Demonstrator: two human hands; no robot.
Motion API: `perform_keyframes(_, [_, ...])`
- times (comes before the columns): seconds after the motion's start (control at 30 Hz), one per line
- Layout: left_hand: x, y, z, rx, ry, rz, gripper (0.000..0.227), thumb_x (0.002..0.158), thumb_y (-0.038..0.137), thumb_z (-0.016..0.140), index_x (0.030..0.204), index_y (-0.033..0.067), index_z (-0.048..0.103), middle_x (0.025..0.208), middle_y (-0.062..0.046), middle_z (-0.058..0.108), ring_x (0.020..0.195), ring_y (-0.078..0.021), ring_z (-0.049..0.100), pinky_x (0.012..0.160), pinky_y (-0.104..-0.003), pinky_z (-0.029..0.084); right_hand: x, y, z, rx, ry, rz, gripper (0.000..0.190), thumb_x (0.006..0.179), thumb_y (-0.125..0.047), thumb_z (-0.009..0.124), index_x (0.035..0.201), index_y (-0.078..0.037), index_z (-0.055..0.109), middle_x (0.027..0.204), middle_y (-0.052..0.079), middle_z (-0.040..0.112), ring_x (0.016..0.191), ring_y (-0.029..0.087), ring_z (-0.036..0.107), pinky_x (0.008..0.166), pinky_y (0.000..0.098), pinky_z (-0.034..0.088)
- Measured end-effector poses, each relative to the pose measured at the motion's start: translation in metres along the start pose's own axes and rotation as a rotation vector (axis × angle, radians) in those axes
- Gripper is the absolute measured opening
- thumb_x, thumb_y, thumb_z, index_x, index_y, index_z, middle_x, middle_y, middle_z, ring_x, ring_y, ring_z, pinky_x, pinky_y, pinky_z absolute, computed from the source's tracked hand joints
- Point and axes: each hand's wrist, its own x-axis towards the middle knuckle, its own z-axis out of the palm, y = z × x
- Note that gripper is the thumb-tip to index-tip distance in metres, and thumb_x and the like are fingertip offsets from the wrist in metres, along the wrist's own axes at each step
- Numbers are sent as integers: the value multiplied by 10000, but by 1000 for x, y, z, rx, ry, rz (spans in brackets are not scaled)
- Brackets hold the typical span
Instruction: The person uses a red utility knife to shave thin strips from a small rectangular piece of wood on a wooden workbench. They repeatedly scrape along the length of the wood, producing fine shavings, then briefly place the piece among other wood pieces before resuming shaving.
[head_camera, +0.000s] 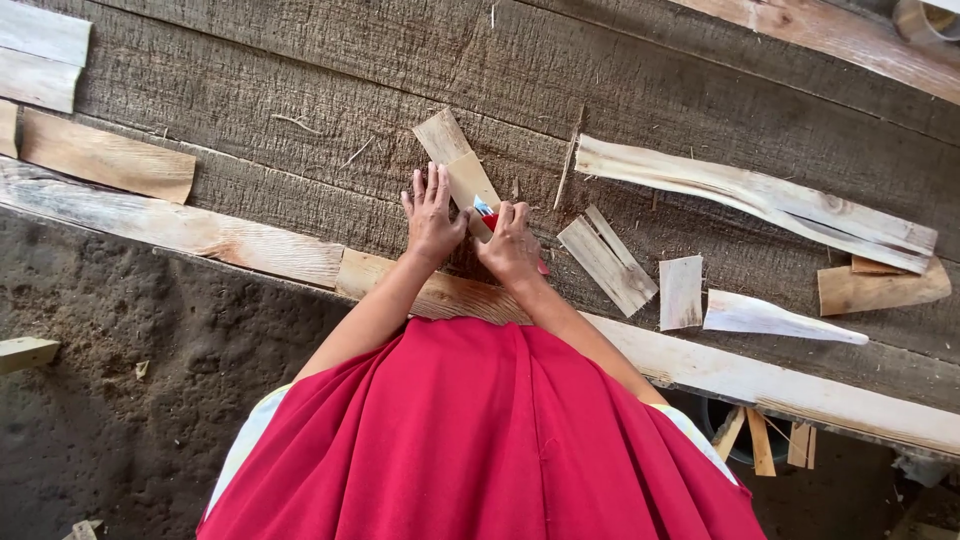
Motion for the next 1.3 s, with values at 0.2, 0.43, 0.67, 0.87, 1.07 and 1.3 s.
perform_keyframes(0.2, [10,-8,0,60,-35,-13,951,894,489,713,1651,160,240,1717,-53,197,1564,-409,95,1170,-762,113,0,-4,-2,5,31,-11,671,833,-363,786,1318,-47,447,1303,175,444,816,407,749,782,561,644])
perform_keyframes(0.43, [10,-8,-6,40,-44,-1,958,891,464,741,1645,143,244,1716,-114,165,1553,-457,106,1150,-794,108,3,5,15,-11,147,-89,774,774,-413,806,1362,-70,439,1218,99,437,769,420,734,696,575,645])
perform_keyframes(0.67, [9,-6,-7,6,-70,-6,966,914,456,744,1654,140,209,1724,-117,123,1557,-459,76,1148,-796,79,-2,1,6,-11,139,-100,805,799,-368,811,1430,-36,436,1224,145,452,772,406,739,669,558,657])
perform_keyframes(0.87, [10,0,-13,-7,-93,-32,973,919,440,748,1661,158,186,1729,-103,103,1560,-452,52,1154,-787,54,6,11,17,-12,122,-104,819,795,-417,798,1438,-62,433,1232,124,440,784,428,737,693,582,650])
perform_keyframes(1.07, [11,28,-36,40,-163,-114,873,937,412,728,1643,220,252,1731,-85,56,1560,-428,9,1179,-753,20,5,8,7,-3,63,-89,781,834,-375,782,1456,-61,429,1239,120,425,794,405,744,701,551,660])
perform_keyframes(1.3, [16,50,-29,263,-320,-92,612,1030,371,564,1603,276,371,1734,-56,39,1546,-396,-134,1159,-708,-132,24,47,-8,356,1,61,493,876,-65,655,1314,-79,431,1164,143,460,864,366,705,693,449,625])
